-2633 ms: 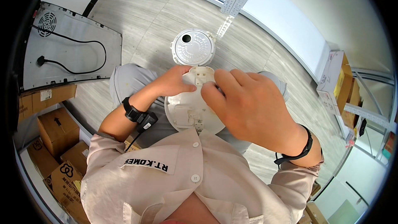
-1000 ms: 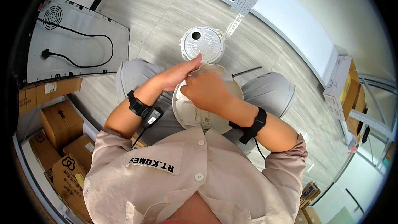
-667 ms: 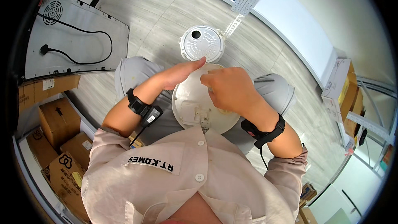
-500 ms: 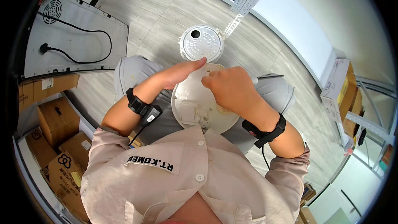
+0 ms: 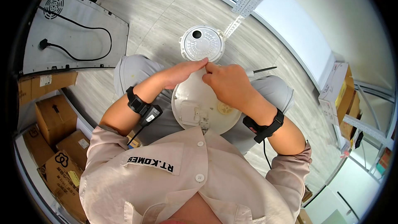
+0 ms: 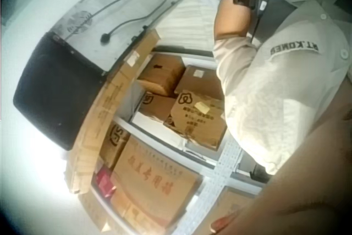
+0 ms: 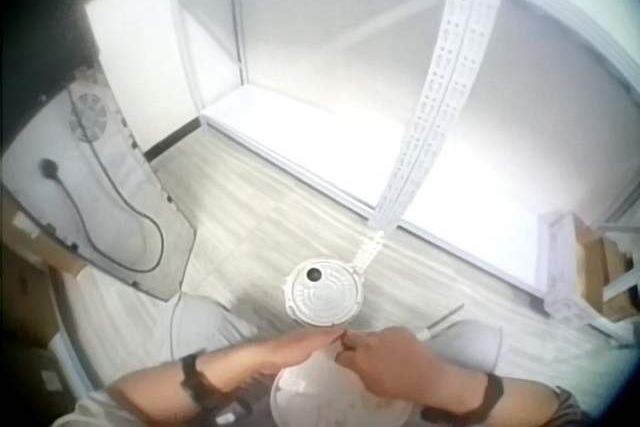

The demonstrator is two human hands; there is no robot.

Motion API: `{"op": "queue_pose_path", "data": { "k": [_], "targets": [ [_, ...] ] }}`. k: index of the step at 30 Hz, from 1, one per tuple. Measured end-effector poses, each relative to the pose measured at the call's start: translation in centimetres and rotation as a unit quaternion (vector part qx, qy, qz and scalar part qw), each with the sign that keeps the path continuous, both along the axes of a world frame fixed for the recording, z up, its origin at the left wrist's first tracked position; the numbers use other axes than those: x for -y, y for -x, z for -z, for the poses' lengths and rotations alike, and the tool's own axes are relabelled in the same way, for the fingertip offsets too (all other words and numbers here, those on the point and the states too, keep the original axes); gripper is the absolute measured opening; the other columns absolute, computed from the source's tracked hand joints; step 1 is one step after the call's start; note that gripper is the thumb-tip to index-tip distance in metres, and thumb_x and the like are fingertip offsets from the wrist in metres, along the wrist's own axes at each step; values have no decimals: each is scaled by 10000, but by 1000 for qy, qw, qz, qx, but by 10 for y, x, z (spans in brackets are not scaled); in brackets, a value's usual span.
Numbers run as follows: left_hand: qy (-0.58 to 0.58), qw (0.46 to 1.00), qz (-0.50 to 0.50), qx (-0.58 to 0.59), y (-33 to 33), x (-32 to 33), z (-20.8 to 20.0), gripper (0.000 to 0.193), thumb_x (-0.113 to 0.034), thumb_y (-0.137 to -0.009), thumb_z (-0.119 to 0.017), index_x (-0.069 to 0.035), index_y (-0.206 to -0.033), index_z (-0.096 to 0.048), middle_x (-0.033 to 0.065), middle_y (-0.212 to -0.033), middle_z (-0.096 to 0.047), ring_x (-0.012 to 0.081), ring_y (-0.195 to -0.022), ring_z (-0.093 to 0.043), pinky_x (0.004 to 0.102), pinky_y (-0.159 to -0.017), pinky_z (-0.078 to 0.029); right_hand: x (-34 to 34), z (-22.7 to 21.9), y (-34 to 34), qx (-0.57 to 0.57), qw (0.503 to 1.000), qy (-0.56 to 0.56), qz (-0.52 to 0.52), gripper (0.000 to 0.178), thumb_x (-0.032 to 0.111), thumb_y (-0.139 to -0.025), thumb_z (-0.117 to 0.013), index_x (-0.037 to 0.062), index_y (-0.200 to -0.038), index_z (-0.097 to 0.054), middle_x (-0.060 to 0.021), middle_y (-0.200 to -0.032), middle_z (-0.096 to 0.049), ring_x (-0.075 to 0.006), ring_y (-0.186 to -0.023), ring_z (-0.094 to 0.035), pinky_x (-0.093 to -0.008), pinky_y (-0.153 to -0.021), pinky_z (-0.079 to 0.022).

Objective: The person assembles a white plastic appliance by hand, using a screwdriver to tighten screws on the base. They then place the assembled unit onto a white shelf.

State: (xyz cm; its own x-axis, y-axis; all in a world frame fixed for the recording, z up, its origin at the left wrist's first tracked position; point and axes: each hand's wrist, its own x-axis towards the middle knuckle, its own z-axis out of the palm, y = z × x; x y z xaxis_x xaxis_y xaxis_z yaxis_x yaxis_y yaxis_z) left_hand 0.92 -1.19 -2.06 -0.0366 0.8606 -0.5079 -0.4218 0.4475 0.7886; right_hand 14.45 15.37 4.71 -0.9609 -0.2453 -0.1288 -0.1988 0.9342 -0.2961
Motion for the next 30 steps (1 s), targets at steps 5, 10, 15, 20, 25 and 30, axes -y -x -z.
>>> {"op": "queue_pose_path", "data": {
  "k": [5, 10, 15, 20, 25, 30],
  "targets": [
    [11, 1000, 12, 1, -1, 0, 8, 792, -644, -1098, -384, -34, -1602, -428, 166, -1674, -385, 268, -1564, -317, 450, -1283, -198, -5, 10, 1, 25, 999, 11, 24, 87, 43, -846, -714, 125, -872, -717, -3, -1002, -702, -288, -753, -689, -412, -610, -514],
    [38, 999, 5, -17, -3, 0, 2, 829, -689, -1076, -385, -40, -1587, -452, 173, -1653, -415, 291, -1558, -326, 508, -1283, -172, -4, 10, 2, 48, 998, 24, 42, 97, 46, -860, -716, 140, -881, -731, 14, -969, -718, -276, -774, -700, -403, -614, -514],
    [46, 999, 9, -22, -3, 0, 5, 791, -678, -1081, -383, -65, -1570, -487, 148, -1620, -466, 277, -1542, -350, 518, -1274, -184, -2, 9, 3, 70, 995, 35, 53, 117, 45, -863, -720, 156, -885, -746, 23, -961, -722, -266, -799, -707, -397, -626, -517],
    [-2, 1000, 3, -30, -4, 1, 21, 634, -553, -1129, -376, -88, -1522, -552, 80, -1522, -570, 213, -1479, -422, 449, -1262, -218, 2, 7, 6, 82, 993, 41, 76, 82, 71, -880, -742, 153, -875, -751, 25, -1038, -711, -258, -865, -712, -395, -678, -529],
    [6, 999, 6, -46, -4, -1, 17, 536, -455, -1150, -372, -101, -1492, -583, 56, -1483, -596, 173, -1432, -457, 390, -1247, -234, 2, 11, 5, 82, 990, 58, 101, 71, 85, -880, -739, 154, -865, -751, 12, -1037, -687, -261, -874, -712, -404, -690, -532],
    [15, 999, 5, -52, -3, 0, 21, 513, -442, -1150, -369, -97, -1436, -619, 36, -1445, -612, 166, -1418, -464, 380, -1234, -248, 4, 14, 7, 63, 991, 48, 108, 111, 52, -859, -693, 152, -827, -726, -8, -963, -663, -278, -816, -709, -436, -649, -525]
  ]
}}
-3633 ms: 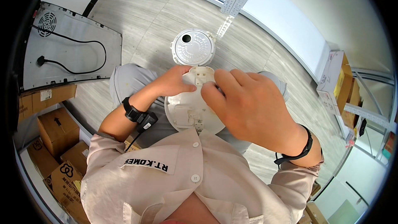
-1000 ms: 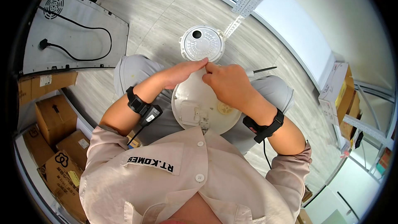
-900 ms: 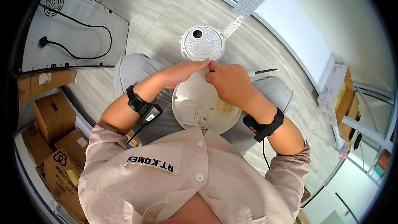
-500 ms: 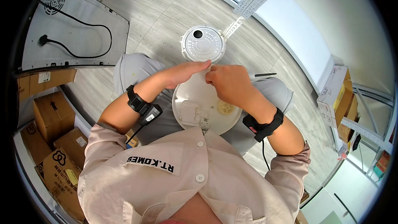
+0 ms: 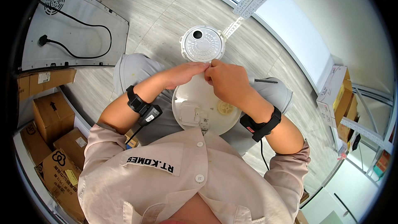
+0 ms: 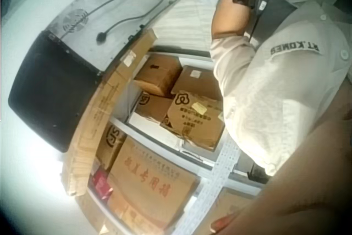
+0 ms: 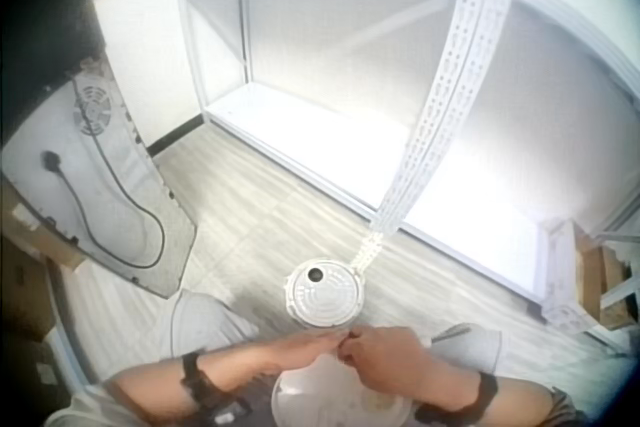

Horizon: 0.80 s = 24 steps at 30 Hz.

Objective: The person assembles a white plastic appliance by hand, using a screwdriver to tighten screws on the base. They then place the assembled unit onto a white shelf.

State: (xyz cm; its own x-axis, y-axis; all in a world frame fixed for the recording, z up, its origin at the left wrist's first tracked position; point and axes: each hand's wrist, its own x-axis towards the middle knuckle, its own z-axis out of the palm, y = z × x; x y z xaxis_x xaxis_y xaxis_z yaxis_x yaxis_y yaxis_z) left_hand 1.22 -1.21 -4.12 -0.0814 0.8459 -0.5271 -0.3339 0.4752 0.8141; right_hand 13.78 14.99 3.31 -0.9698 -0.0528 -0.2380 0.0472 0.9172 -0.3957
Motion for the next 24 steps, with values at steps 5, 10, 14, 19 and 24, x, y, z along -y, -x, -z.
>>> {"op": "queue_pose_path", "data": {
  "k": [5, 10, 14, 19, 24],
  "targets": [
    [-34, 999, 10, 7, 2, 1, -7, 513, -447, -1147, -377, -93, -1432, -614, 32, -1426, -609, 161, -1384, -474, 380, -1214, -270, 3, -2, -2, -8, 1000, -24, -5, 106, 52, -879, -697, 147, -838, -717, -15, -952, -650, -271, -828, -703, -416, -662, -527],
    [-7, 1000, 16, 6, 3, 3, -13, 551, -481, -1133, -408, -99, -1491, -577, 52, -1508, -559, 177, -1423, -446, 384, -1222, -262, 3, 0, -9, -77, 992, -80, -66, 82, 47, -841, -693, 129, -839, -706, -22, -943, -646, -260, -782, -691, -398, -624, -515],
    [7, 1000, 4, 3, 2, 3, -15, 650, -536, -1100, -435, -74, -1549, -516, 128, -1606, -483, 271, -1524, -364, 429, -1261, -233, -3, 2, -16, -146, 978, -86, -124, 84, 59, -792, -683, 128, -839, -692, -20, -928, -643, -225, -752, -681, -374, -583, -502],
    [12, 1000, 9, 9, 2, 2, -8, 667, -545, -1093, -453, -68, -1557, -503, 139, -1624, -462, 280, -1546, -335, 431, -1266, -227, 1, 4, -19, -174, 974, -89, -112, 67, 64, -794, -678, 118, -833, -676, -14, -929, -644, -207, -775, -684, -363, -579, -497],
    [21, 1000, 7, 4, 2, 0, -14, 586, -504, -1115, -466, -98, -1532, -543, 52, -1547, -536, 170, -1459, -415, 380, -1224, -267, 4, 4, -18, -163, 982, -70, -64, 65, 50, -794, -667, 105, -829, -676, -14, -888, -640, -224, -726, -682, -380, -563, -503]
  ]
}}
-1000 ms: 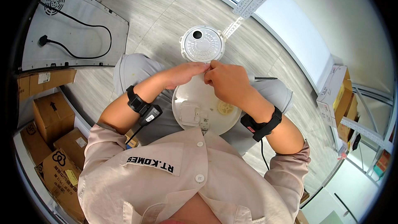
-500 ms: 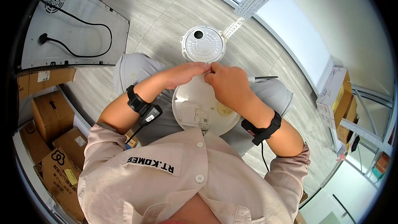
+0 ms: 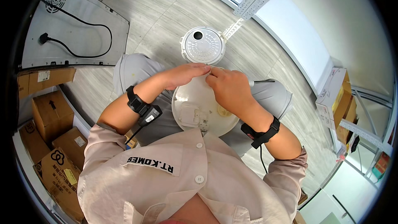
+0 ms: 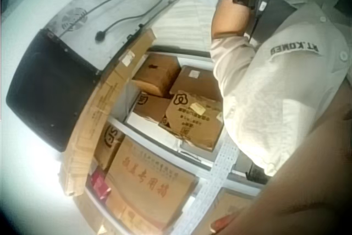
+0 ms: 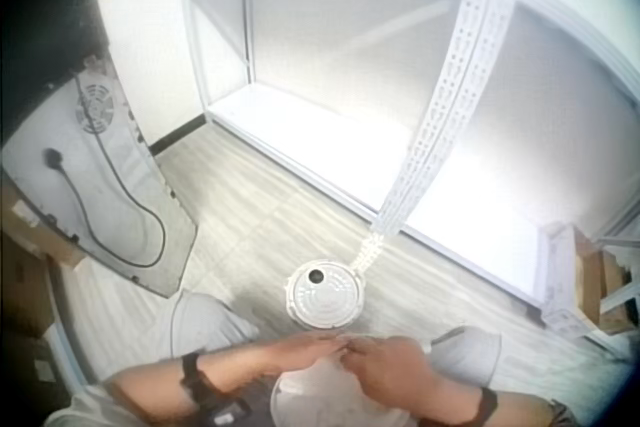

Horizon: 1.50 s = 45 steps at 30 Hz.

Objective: The person assembles a white plastic appliance by hand, using a screwdriver to tighten screws on the base. They then place the assembled unit onto a white shelf.

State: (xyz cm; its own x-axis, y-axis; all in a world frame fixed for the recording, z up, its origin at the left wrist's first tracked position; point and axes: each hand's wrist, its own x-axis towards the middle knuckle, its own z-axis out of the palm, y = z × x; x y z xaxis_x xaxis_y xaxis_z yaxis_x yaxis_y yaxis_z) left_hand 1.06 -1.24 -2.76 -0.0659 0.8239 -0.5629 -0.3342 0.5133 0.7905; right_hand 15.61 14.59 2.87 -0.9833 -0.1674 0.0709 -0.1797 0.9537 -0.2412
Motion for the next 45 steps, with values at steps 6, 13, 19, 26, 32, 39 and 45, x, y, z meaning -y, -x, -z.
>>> {"op": "queue_pose_path", "data": {
  "k": [6, 13, 19, 26, 32, 39, 45],
  "targets": [
    [-25, 1000, 2, -1, 0, 2, 2, 575, -504, -1115, -465, -98, -1510, -560, 49, -1510, -565, 167, -1420, -447, 377, -1213, -286, 1, -5, 4, 44, 999, 4, 24, 76, 85, -851, -709, 118, -791, -675, -7, -865, -670, -265, -702, -673, -400, -582, -503],
    [-15, 1000, 13, 3, 2, 1, -4, 614, -515, -1095, -475, -84, -1528, -540, 109, -1562, -521, 238, -1481, -397, 403, -1239, -259, 2, -4, 7, 55, 998, 29, 33, 95, 78, -855, -710, 121, -782, -668, -1, -863, -675, -271, -711, -676, -399, -591, -509],
    [-22, 1000, 6, 11, 1, 2, 4, 631, -513, -1084, -484, -68, -1527, -538, 136, -1577, -512, 263, -1506, -379, 422, -1251, -244, 2, -3, 7, 54, 998, 22, 17, 98, 31, -820, -659, 109, -826, -719, -20, -880, -675, -265, -745, -704, -409, -578, -528],
    [-30, 999, 10, 38, 3, 1, 1, 425, -224, -1028, -598, -53, -1417, -595, 57, -1346, -640, 162, -1271, -553, 320, -1106, -399, 2, -5, 6, 62, 998, 3, 12, 79, 64, -838, -679, 122, -836, -732, -14, -865, -663, -257, -749, -706, -405, -582, -527],
    [-1, 996, 52, -73, 1, 0, -5, 483, -88, -933, -718, -34, -1396, -591, 82, -1263, -678, 163, -1161, -617, 314, -982, -497, 1, -4, 3, 49, 999, 8, 13, 61, 100, -846, -754, 157, -865, -746, 21, -871, -671, -241, -729, -686, -380, -591, -519],
    [-39, 993, 55, -93, 0, 2, -3, 515, -151, -944, -759, -13, -1405, -579, 96, -1274, -685, 166, -1150, -627, 321, -978, -508, 3, -22, 3, 41, 998, 44, 32, 169, 84, -805, -794, 160, -950, -756, 16, -887, -684, -255, -741, -691, -385, -625, -538],
    [-32, 994, 46, -96, -1, 2, -10, 556, -169, -950, -769, 9, -1435, -561, 125, -1335, -673, 191, -1203, -625, 342, -1022, -509, -3, -80, 1, 60, 983, 161, 66, 445, -30, -798, -740, 117, -1214, -678, -90, -1007, -649, -329, -949, -678, -433, -771, -549]
  ]
}}
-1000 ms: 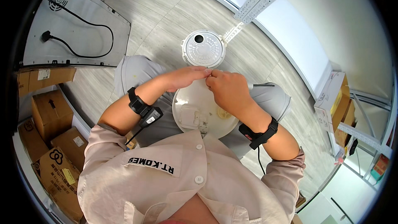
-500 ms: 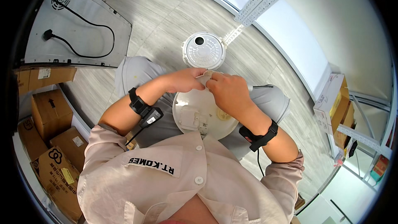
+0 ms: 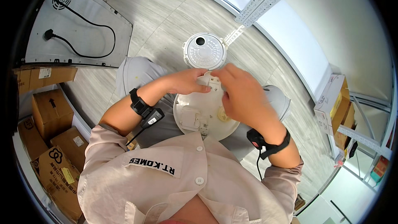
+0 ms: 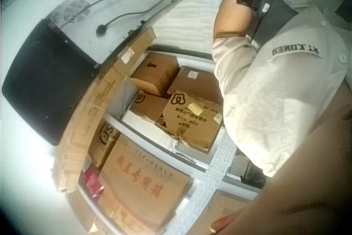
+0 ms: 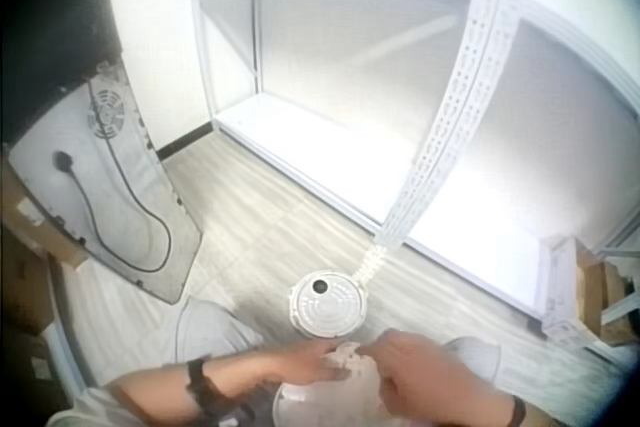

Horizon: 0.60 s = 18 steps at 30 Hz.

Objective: The person assembles a white plastic appliance by hand, using a screwdriver to tighten screws on the base. They then place the assembled unit onto a white shelf.

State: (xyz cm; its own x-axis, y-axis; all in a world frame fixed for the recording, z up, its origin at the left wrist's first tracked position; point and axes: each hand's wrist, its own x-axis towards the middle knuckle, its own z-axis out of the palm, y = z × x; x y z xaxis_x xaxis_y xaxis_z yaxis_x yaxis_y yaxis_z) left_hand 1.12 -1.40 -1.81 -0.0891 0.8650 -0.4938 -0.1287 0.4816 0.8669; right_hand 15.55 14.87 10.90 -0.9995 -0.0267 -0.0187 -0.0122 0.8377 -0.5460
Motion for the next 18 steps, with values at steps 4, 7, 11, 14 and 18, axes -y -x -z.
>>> {"op": "queue_pose_path", "data": {
  "k": [4, 7, 11, 14, 18],
  "targets": [
    [-22, 1000, 3, -19, -1, 1, 20, 562, -164, -951, -769, 22, -1438, -558, 140, -1355, -669, 206, -1222, -628, 358, -1047, -510, -14, -47, -13, -31, 999, 27, 24, 627, -66, -808, -723, 93, -1400, -592, -141, -1084, -632, -349, -1029, -645, -417, -901, -541],
    [-21, 999, 7, -32, -1, 0, 15, 561, -160, -948, -773, 27, -1433, -561, 147, -1360, -667, 209, -1221, -632, 359, -1044, -513, -18, -65, -29, -107, 991, 28, 70, 690, -42, -823, -749, 64, -1474, -546, -143, -1128, -669, -309, -1044, -669, -388, -947, -543],
    [-15, 1000, -2, -9, -1, 0, 7, 563, -170, -948, -773, 33, -1429, -563, 153, -1367, -666, 210, -1218, -638, 357, -1036, -517, -24, -65, -45, -227, 965, 96, 93, 723, 120, -896, -822, 18, -1524, -479, -156, -1179, -702, -272, -1093, -690, -404, -986, -549],
    [-6, 999, -7, -34, -3, -2, 3, 559, -180, -954, -768, 37, -1428, -564, 155, -1358, -673, 211, -1211, -642, 357, -1034, -517, -24, -49, -51, -288, 936, 178, 97, 703, 220, -924, -828, 27, -1502, -477, -172, -1158, -695, -303, -1076, -699, -438, -951, -572],
    [-14, 998, 2, -60, -3, -1, 4, 549, -174, -958, -758, 35, -1428, -565, 160, -1350, -682, 217, -1211, -651, 360, -1033, -518, -24, -25, -51, -328, 913, 230, 77, 587, 250, -936, -824, 46, -1399, -527, -176, -1146, -688, -333, -1057, -706, -443, -921, -582]
  ]
}}
